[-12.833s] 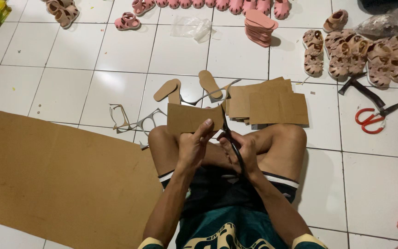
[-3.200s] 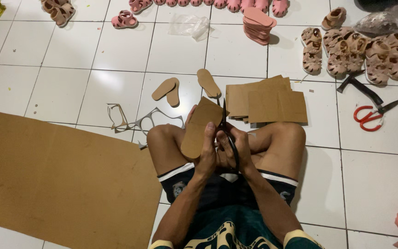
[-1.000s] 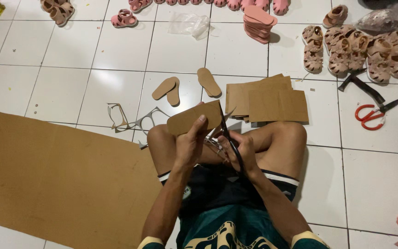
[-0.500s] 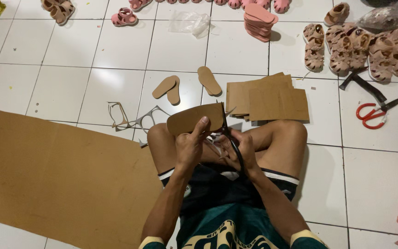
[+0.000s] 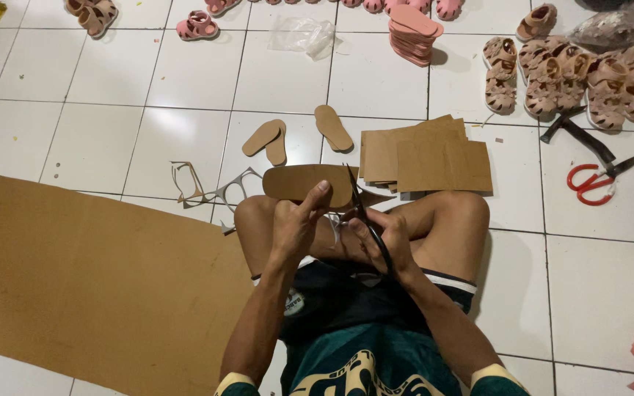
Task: The person sits on the workshop floor and cuts insole pattern pieces from cardboard sheets using scissors, trimming around sandal soles and stacking the cut pieces. They occasionally hold a sole against the cardboard to guide the cut and set finished pieces aside.
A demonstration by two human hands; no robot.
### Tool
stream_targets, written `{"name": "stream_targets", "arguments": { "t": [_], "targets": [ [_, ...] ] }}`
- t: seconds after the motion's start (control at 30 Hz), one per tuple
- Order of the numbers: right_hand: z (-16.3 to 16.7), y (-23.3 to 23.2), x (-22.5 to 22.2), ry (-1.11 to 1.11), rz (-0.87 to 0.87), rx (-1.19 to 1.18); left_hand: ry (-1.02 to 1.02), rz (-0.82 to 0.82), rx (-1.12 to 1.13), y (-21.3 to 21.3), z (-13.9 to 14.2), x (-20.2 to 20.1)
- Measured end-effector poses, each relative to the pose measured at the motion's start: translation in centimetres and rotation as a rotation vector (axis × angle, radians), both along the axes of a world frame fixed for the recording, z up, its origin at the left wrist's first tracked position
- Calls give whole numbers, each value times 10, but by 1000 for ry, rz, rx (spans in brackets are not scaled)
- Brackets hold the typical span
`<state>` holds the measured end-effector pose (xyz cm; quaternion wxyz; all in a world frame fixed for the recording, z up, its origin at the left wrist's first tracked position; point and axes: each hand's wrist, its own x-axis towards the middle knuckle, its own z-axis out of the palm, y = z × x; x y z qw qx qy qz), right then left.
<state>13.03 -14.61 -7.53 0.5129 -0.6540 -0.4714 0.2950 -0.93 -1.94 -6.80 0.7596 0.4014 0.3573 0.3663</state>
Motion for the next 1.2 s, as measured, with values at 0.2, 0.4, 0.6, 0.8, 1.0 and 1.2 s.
{"name": "stream_targets", "arguments": {
  "t": [0.2, 0.4, 0.6, 0.8, 1.0, 1.2],
  "targets": [
    [-4, 0, -3, 169, 179, -25, 295, 75, 252, 9, -12, 1],
    [-11, 6, -11, 89, 52, -8, 193, 42, 235, 6, -5, 1],
    [-14, 14, -9, 61, 19, 6, 222, 20, 206, -6, 16, 0],
    [-13, 14, -7, 68, -14, 47, 94, -36, 223, -6, 23, -1],
    [-13, 8, -9, 174, 4, 35, 246, -86, 276, -1, 28, -6],
    [-8, 8, -7, 117, 9, 54, 249, -140, 265, 3, 38, -9]
  ]
}}
